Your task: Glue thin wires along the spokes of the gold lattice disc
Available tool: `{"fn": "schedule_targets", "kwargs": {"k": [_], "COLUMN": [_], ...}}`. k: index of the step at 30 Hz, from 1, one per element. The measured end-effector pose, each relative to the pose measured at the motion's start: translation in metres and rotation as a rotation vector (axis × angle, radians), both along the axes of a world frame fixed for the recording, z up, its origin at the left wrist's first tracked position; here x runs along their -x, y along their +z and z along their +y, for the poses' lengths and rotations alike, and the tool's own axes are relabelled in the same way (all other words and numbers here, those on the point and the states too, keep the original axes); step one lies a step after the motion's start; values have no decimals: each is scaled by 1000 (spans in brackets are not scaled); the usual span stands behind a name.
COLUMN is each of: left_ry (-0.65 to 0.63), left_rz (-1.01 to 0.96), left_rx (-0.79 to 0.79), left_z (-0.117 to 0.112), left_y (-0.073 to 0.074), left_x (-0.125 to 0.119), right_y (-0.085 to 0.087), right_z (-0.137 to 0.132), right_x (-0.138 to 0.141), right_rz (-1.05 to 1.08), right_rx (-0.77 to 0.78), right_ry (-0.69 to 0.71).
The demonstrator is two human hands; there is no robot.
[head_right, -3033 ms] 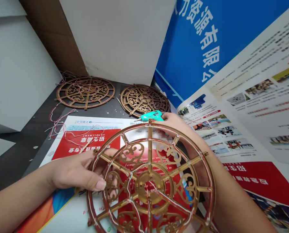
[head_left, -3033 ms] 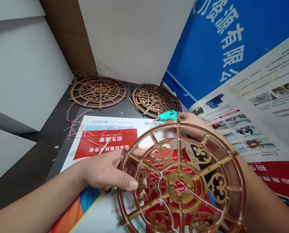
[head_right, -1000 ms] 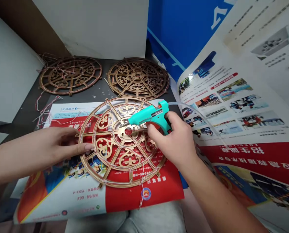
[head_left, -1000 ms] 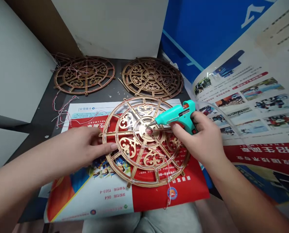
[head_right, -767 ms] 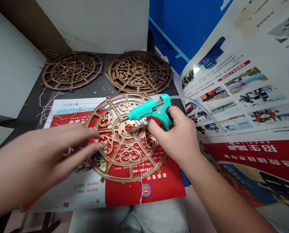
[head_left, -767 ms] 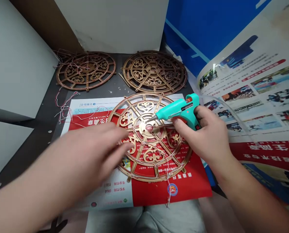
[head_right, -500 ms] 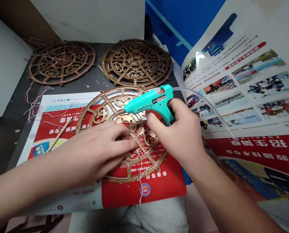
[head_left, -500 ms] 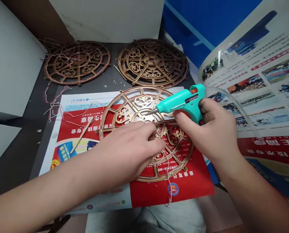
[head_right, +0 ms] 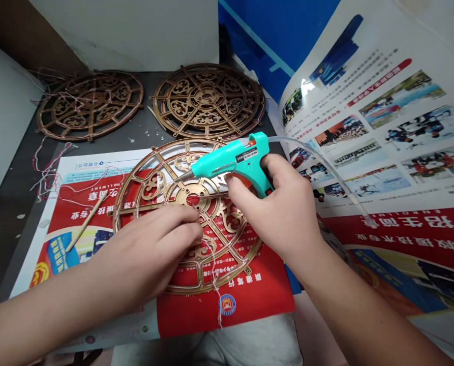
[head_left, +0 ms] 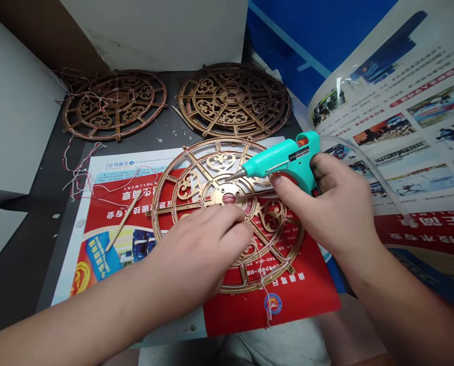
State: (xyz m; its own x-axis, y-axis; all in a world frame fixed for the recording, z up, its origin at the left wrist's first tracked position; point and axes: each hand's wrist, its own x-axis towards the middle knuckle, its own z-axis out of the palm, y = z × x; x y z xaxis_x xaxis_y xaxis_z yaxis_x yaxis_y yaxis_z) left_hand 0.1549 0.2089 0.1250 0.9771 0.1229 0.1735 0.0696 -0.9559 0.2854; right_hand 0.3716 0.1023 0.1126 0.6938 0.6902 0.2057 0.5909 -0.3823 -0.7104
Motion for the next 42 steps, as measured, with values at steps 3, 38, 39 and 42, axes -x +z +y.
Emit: {"fn": "schedule_targets", "kwargs": {"k": [3,38,39,42], "left_ry": [66,-191,-189,-187], "left_rz": [-4,-80,-85,-77], "left_rx": [92,202,206,229], "left_z": [5,29,28,28], "left_y": [2,-12,-11,-7], "left_x": [9,42,43,42], "right_y": [1,2,2,4], "right_z": [-1,-7,-7,-8], "right_x": [-1,-2,-2,-1], "right_rz": [8,-145,-147,-158], "right_rx": [-3,45,43,29], "right_ry": [5,92,92,99]}}
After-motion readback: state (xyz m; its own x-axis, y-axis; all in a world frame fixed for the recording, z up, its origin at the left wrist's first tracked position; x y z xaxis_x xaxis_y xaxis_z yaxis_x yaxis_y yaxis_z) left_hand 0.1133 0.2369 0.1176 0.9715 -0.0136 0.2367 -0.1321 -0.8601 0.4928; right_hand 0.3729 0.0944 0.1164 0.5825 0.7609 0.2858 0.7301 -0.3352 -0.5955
